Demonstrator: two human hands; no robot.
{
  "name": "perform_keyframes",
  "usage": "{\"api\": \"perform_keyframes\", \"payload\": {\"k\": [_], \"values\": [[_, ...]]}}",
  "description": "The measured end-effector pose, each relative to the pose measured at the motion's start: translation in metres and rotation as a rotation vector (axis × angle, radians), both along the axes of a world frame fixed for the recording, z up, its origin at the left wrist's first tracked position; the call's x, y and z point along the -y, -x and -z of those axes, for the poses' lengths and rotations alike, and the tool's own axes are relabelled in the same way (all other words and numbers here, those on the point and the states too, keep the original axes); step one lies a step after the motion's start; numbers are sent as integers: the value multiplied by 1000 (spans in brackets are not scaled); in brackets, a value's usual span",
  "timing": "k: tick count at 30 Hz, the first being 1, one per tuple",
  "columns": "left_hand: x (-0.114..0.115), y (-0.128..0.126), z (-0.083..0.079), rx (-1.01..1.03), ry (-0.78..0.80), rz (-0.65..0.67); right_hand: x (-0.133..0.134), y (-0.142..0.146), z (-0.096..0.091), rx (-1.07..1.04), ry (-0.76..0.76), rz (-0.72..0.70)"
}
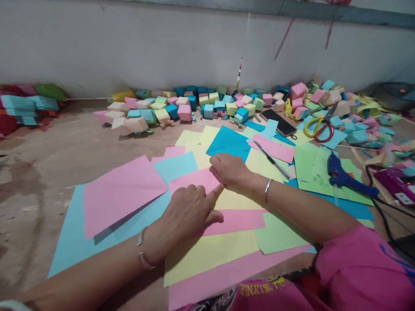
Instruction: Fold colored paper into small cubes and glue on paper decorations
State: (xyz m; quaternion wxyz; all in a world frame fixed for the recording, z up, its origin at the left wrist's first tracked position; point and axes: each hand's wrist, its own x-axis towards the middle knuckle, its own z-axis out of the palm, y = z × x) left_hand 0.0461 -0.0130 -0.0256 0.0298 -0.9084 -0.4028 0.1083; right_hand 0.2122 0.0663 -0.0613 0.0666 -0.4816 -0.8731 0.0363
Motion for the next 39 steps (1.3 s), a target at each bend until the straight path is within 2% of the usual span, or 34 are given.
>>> {"api": "perform_keyframes", "payload": {"k": [5,10,14,17,21,24,26,29,31,33,35,37,39], "values": [[12,30,1,-89,49,-76,-1,1,-4,51,48,-7],[40,59,-4,-93,42,-215,1,1,-3,45,26,-18],[58,70,-5,-85,26,-238,2,0,4,33,-19,-19],[60,79,-4,-61,15,-253,1,-1,8,18,-42,-23],[44,87,-5,40,-108,-191,0,0,11,-1,-63,-30],[20,81,-5,211,-294,-155,3,0,12,-28,-104,-39],[-1,73,-6,340,-343,-134,5,-1,12,-143,-183,-32],[-33,63,-7,479,-259,-186,5,-5,9,-482,-322,-32],[-49,60,-8,620,-89,-328,2,-8,6,-707,-353,-38],[-60,59,-9,860,121,-523,-2,-10,3,-895,-300,11],[-66,59,-9,1098,270,-658,-6,-12,2,-1057,-155,101],[-67,58,-8,1238,315,-696,-9,-11,2,-1182,47,168],[-65,59,-7,1277,311,-693,-10,-9,3,-1254,220,188]]}}
